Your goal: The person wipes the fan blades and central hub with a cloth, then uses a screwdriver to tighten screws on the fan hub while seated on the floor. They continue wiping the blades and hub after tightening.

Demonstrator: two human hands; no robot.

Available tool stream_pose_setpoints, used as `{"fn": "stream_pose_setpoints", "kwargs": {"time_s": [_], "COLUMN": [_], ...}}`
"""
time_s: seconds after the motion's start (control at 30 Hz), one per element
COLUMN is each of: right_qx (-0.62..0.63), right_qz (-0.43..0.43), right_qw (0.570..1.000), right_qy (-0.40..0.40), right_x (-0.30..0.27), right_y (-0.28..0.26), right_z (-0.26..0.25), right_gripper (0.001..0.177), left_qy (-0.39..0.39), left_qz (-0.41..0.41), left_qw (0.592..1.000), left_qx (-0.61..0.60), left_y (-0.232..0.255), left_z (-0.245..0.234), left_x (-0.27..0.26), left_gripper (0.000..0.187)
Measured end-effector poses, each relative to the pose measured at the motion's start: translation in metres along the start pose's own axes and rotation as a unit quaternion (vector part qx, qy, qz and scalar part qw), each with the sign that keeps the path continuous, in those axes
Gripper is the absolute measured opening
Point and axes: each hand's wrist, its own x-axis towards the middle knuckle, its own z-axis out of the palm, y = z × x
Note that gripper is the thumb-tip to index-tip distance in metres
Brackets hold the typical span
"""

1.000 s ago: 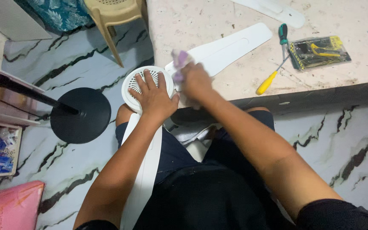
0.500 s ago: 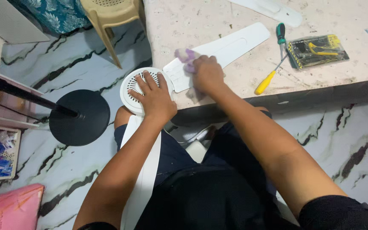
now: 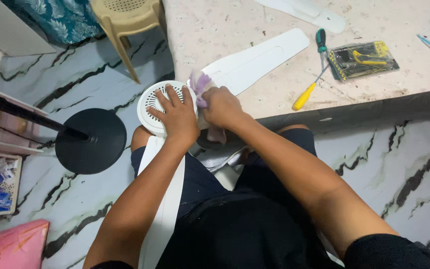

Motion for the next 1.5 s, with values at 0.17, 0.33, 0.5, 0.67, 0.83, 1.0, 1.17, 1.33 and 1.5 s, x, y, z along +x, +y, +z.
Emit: {"fn": "stream_pose_setpoints", "kwargs": {"time_s": [0.17,0.33,0.5,0.67,0.83,1.0,1.17,1.33,1.5], "right_qx": [-0.019,0.005,0.065,0.098,0.099,0.146,0.302,0.313,0.244], "right_qz": [0.015,0.038,-0.025,-0.015,-0.023,0.038,0.18,0.172,0.002], "right_qw": [1.0,0.997,0.983,0.979,0.977,0.954,0.9,0.902,0.937], "right_qy": [0.009,0.064,0.172,0.179,0.188,0.26,0.259,0.242,0.248], "right_x": [-0.01,-0.014,-0.018,-0.021,-0.015,-0.018,-0.001,0.004,0.003], "right_y": [0.003,0.003,0.017,0.024,0.01,-0.005,0.0,-0.01,-0.011], "right_z": [-0.021,-0.028,-0.033,-0.037,-0.02,0.008,0.007,0.009,0.011], "right_gripper": [0.03,0.03,0.028,0.033,0.037,0.044,0.065,0.067,0.055], "left_qy": [-0.001,-0.018,-0.065,-0.109,-0.131,-0.138,-0.124,-0.124,-0.127], "left_qz": [-0.007,-0.008,-0.02,-0.038,-0.029,-0.034,-0.026,-0.023,-0.017], "left_qw": [1.0,1.0,0.996,0.99,0.988,0.988,0.989,0.989,0.987], "left_qx": [-0.01,-0.017,-0.057,-0.078,-0.073,-0.064,-0.072,-0.08,-0.095], "left_y": [0.002,0.002,-0.001,-0.012,-0.015,-0.015,-0.02,-0.02,-0.024], "left_z": [-0.002,-0.014,-0.023,-0.029,-0.028,-0.026,-0.024,-0.029,-0.039], "left_x": [-0.001,-0.001,0.004,0.019,0.026,0.029,0.025,0.022,0.02], "left_gripper": [0.11,0.111,0.113,0.109,0.107,0.108,0.105,0.105,0.099]}}
